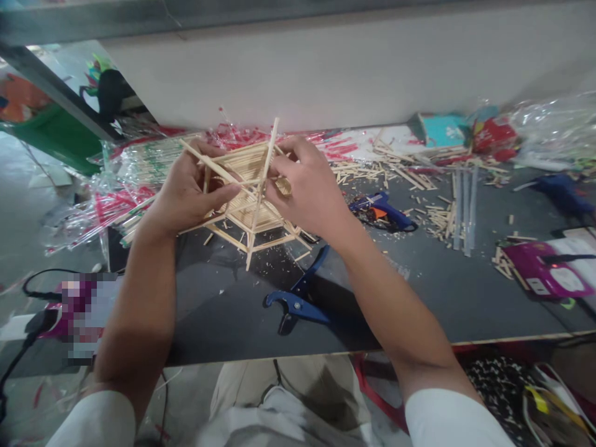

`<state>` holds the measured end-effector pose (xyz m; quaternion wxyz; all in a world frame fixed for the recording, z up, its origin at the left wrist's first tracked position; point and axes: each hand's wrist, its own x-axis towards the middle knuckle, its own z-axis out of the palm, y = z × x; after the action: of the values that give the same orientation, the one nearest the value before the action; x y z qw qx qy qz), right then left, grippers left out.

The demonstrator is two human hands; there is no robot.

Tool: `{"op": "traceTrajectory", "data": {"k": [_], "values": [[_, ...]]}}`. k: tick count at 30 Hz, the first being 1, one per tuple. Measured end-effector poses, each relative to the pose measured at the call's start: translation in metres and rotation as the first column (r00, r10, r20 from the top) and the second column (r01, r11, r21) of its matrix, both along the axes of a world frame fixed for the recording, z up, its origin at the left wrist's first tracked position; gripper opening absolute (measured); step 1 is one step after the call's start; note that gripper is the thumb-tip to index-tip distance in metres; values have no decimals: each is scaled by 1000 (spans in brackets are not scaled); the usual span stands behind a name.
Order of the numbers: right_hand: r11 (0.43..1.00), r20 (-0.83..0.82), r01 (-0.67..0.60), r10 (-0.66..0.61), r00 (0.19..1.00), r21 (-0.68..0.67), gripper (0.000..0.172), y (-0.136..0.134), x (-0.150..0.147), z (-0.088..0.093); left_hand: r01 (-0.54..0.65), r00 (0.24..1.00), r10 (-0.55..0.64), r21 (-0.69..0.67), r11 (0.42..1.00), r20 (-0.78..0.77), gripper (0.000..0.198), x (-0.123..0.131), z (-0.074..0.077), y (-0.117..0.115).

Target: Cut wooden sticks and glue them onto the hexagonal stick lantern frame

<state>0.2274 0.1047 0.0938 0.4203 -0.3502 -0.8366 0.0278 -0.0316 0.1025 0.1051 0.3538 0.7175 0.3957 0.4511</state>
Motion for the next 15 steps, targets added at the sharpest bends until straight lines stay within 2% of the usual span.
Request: {"op": "traceTrajectory", "data": {"k": [4,11,15], "values": [[999,7,0,0,1000,33,7,6,3,-3,4,1000,-4,15,1000,2,48,1,1,0],[997,8,9,-9,1000,71,10,3,1,2,49,998,-49,-15,999,27,48,2,7,-3],[999,-20,-11,12,1000,33,12,2,0,2,41,999,-41,-23,999,-14,51,-1,9,-3]]}}
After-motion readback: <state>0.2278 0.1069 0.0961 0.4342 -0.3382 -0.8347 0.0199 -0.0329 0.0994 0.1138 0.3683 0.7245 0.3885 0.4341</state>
